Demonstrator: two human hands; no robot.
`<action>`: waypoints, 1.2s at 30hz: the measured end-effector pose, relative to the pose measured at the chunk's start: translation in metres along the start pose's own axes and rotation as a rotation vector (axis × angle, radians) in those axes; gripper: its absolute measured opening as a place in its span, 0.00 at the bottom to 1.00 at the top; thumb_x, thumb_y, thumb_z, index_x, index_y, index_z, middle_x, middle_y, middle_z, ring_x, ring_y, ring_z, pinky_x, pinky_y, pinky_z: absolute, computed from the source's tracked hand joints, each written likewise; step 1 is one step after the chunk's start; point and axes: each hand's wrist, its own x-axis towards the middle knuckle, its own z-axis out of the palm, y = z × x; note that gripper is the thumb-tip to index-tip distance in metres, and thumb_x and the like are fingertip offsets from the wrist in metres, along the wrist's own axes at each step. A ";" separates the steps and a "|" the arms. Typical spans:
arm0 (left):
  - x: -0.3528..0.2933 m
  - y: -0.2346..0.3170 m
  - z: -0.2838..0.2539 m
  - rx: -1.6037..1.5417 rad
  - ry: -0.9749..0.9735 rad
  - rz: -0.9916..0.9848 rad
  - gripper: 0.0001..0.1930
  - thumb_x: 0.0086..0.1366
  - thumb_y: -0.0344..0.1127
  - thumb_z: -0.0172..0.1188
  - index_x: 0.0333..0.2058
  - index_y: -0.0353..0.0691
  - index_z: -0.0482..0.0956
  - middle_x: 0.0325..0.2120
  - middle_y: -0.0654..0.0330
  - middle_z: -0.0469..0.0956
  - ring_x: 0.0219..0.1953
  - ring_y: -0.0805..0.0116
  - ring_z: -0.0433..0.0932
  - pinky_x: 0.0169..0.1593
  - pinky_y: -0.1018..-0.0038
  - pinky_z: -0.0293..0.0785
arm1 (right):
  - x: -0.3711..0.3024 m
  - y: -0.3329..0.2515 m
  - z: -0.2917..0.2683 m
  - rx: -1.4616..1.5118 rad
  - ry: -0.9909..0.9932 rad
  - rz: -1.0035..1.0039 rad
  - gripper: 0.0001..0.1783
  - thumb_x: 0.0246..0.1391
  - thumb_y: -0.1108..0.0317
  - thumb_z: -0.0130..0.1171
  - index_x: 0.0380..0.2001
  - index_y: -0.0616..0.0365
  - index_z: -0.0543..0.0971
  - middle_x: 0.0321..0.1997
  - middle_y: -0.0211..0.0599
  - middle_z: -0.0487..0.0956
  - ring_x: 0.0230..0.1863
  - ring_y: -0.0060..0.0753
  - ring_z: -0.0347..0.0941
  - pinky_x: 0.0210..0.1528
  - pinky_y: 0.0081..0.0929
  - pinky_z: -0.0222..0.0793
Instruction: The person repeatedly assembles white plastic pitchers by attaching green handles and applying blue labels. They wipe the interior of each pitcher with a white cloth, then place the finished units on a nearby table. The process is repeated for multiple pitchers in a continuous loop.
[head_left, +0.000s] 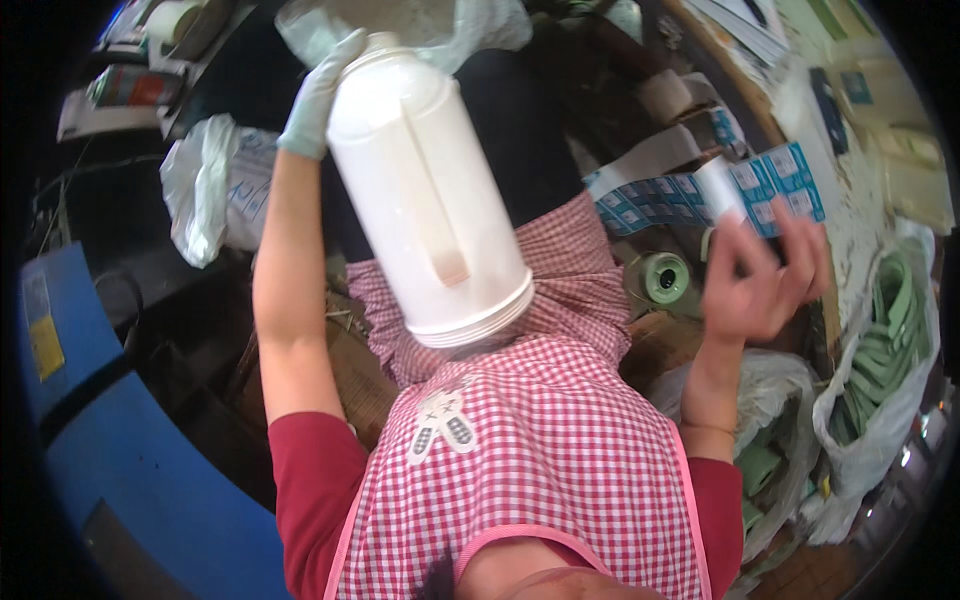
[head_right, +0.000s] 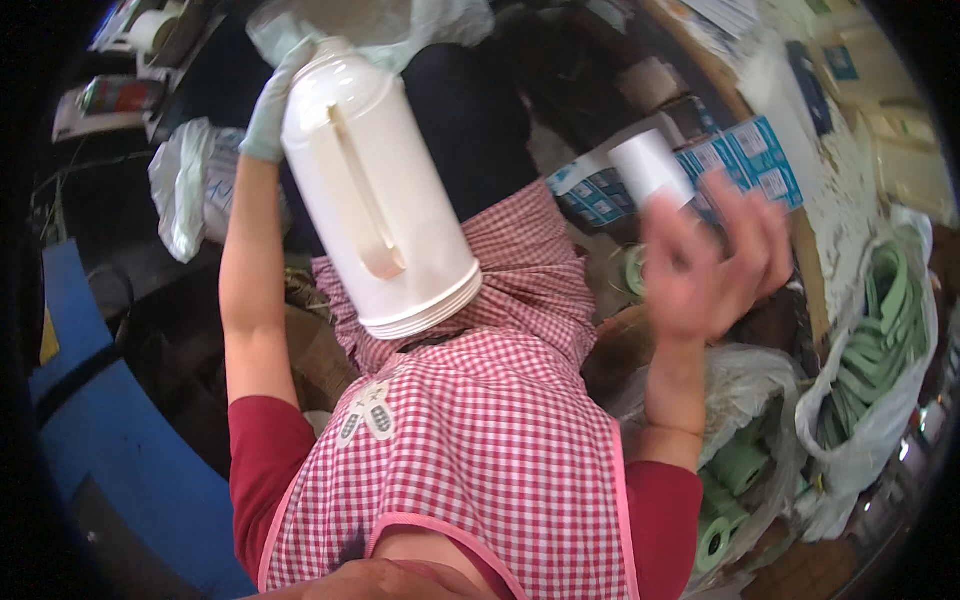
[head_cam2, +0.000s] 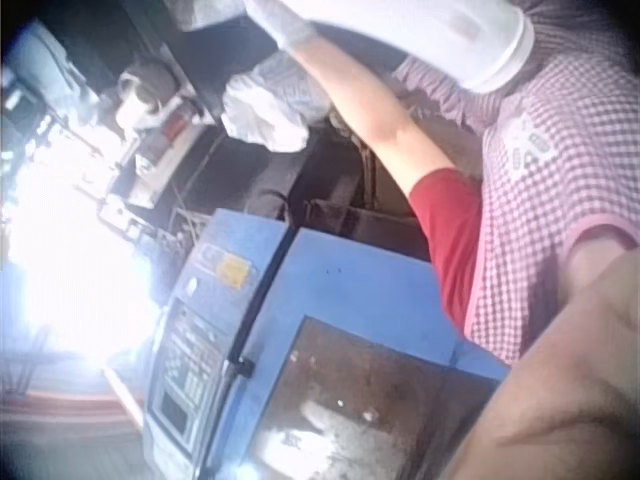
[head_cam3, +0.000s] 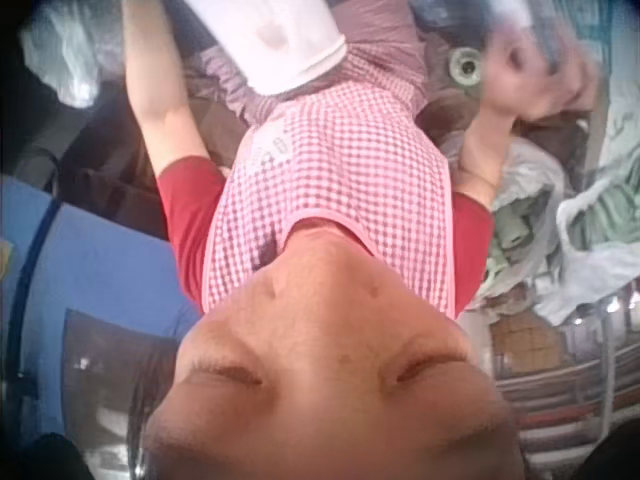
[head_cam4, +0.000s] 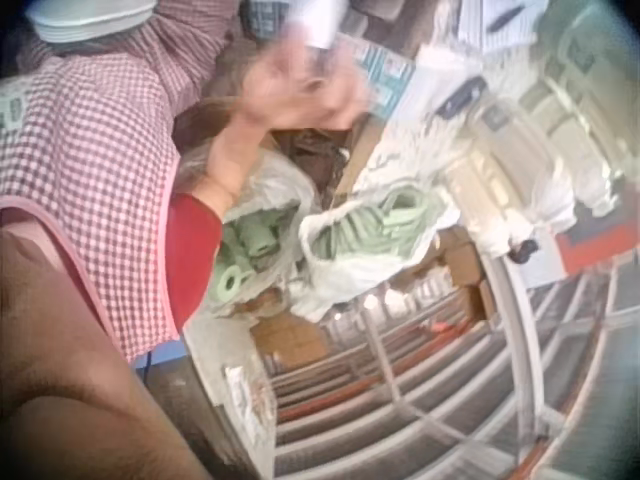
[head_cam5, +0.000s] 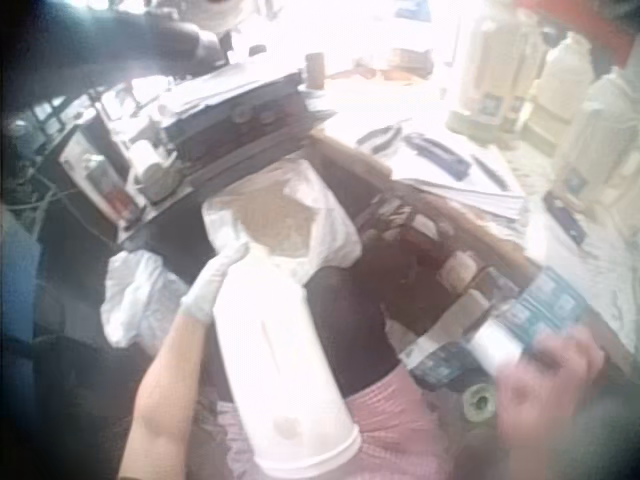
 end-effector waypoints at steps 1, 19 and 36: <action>-0.001 -0.002 -0.001 -0.002 0.012 0.016 0.17 0.75 0.46 0.62 0.49 0.37 0.84 0.41 0.57 0.88 0.39 0.71 0.87 0.46 0.73 0.85 | 0.004 -0.021 -0.006 0.315 -0.084 -0.040 0.14 0.46 0.73 0.79 0.36 0.44 0.87 0.51 0.27 0.83 0.57 0.42 0.75 0.59 0.41 0.74; 0.010 -0.006 -0.053 -0.101 -0.104 -0.021 0.25 0.76 0.51 0.59 0.57 0.36 0.80 0.50 0.51 0.86 0.48 0.60 0.87 0.54 0.62 0.86 | -0.047 -0.109 0.045 1.663 -1.135 1.216 0.18 0.57 0.73 0.74 0.49 0.63 0.81 0.42 0.36 0.87 0.43 0.21 0.84 0.49 0.21 0.82; -0.048 0.016 0.056 0.324 0.252 0.237 0.20 0.73 0.44 0.62 0.55 0.36 0.81 0.49 0.59 0.84 0.48 0.75 0.83 0.53 0.72 0.81 | -0.016 -0.092 0.078 1.493 -1.218 1.317 0.14 0.71 0.63 0.59 0.49 0.63 0.83 0.43 0.38 0.86 0.42 0.27 0.84 0.52 0.29 0.81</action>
